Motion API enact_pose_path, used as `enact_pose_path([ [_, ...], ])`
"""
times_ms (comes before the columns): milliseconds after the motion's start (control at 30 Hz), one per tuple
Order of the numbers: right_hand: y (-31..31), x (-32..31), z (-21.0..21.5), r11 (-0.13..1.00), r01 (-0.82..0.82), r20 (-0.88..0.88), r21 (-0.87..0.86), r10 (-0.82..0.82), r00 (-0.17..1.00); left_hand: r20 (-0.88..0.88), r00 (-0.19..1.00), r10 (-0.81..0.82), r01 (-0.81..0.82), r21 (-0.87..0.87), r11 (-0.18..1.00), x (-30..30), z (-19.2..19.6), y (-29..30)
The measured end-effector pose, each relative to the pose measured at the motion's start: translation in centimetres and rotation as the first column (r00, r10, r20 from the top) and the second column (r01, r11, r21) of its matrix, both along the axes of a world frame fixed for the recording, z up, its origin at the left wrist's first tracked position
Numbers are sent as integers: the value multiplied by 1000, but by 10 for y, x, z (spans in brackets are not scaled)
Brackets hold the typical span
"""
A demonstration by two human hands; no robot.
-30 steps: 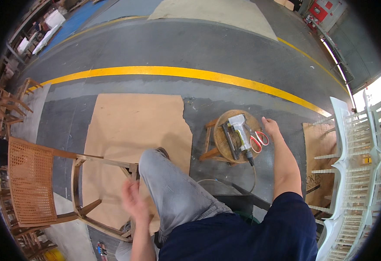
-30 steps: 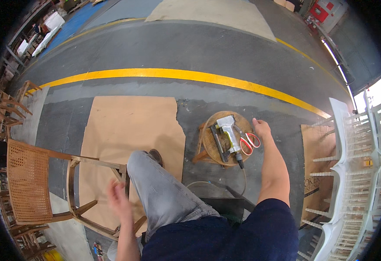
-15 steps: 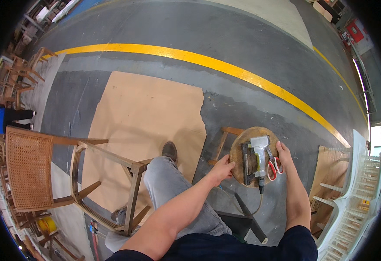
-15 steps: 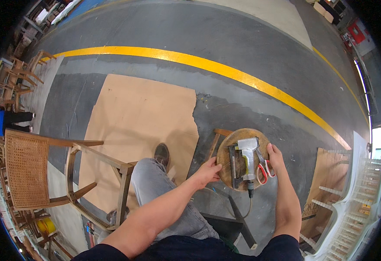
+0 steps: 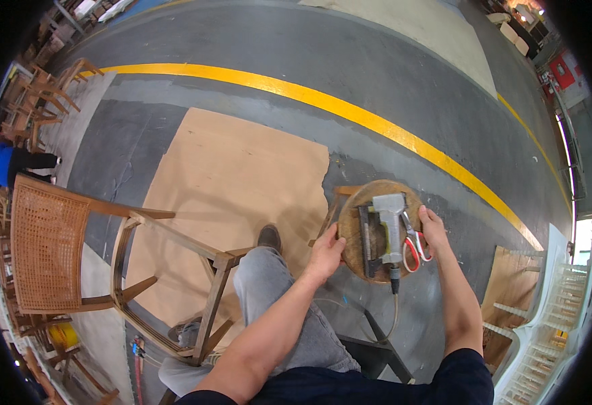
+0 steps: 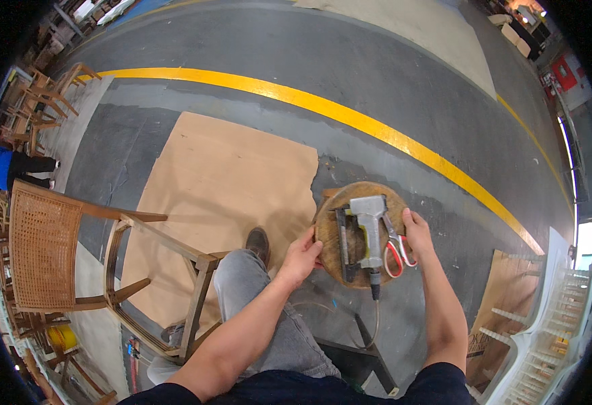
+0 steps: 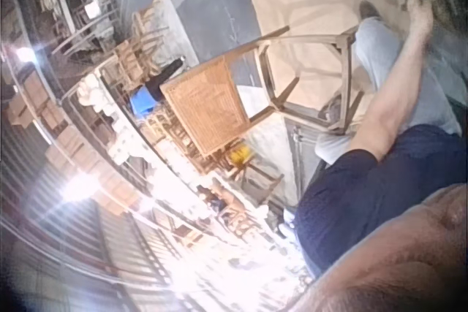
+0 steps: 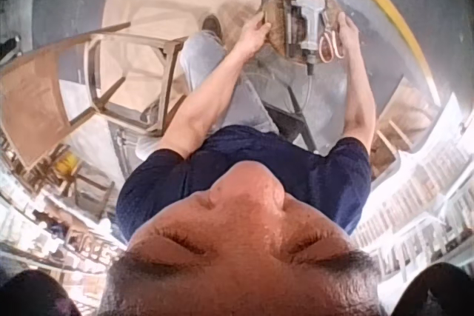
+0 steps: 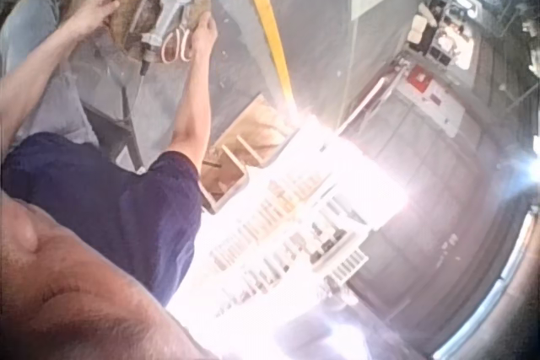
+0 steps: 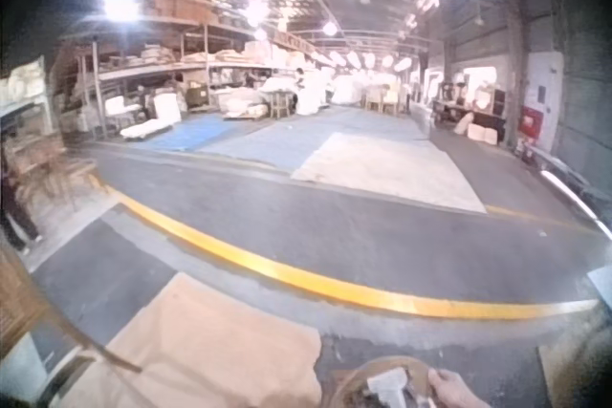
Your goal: The person selects a wooden chair with a cane back and places it on a cardboard sheet. They then attach green webbing straps to the chair seat frame using a pneumatic nail gun, securing each strap in place.
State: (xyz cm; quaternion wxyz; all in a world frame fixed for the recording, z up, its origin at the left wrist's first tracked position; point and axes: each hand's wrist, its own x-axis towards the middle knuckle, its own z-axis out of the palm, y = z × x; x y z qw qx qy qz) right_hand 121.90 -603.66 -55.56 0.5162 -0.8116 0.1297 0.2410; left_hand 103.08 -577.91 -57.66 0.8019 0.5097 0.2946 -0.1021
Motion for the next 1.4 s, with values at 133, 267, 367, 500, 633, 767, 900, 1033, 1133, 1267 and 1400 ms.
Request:
enact_pose_path([
  [133,53,15,-13,996,-82,37,-29,83,996,-43,987,156,-148,155,977,6,-17,25],
  [267,81,25,-25,995,-93,-1,-38,93,996,18,958,286,-285,161,945,15,-27,41],
  [367,93,24,-31,994,-103,-37,-34,102,994,-36,934,354,-343,174,923,17,-28,43],
  [500,81,26,-37,992,-106,32,-63,108,994,-55,954,295,-285,148,947,22,-11,43],
  [633,100,26,-38,981,-168,-14,-101,167,986,-5,931,364,-336,376,864,9,-31,42],
  [767,93,23,-27,955,-182,4,-234,188,982,281,956,85,-272,733,624,-43,42,35],
  [900,88,20,-6,714,-172,333,-678,508,794,506,846,-167,-337,751,568,-170,114,50],
  [1033,108,-31,28,873,-180,627,-454,457,631,227,970,91,-239,801,549,-332,144,56],
  [1133,152,-83,39,907,-396,652,-143,387,652,143,829,541,-337,900,277,-442,151,53],
  [1267,205,-151,43,764,-634,624,-121,555,550,271,275,923,-551,831,-80,-552,156,57],
  [1400,260,-228,59,515,-820,546,-252,775,319,197,-167,966,-640,723,-258,-651,120,22],
])
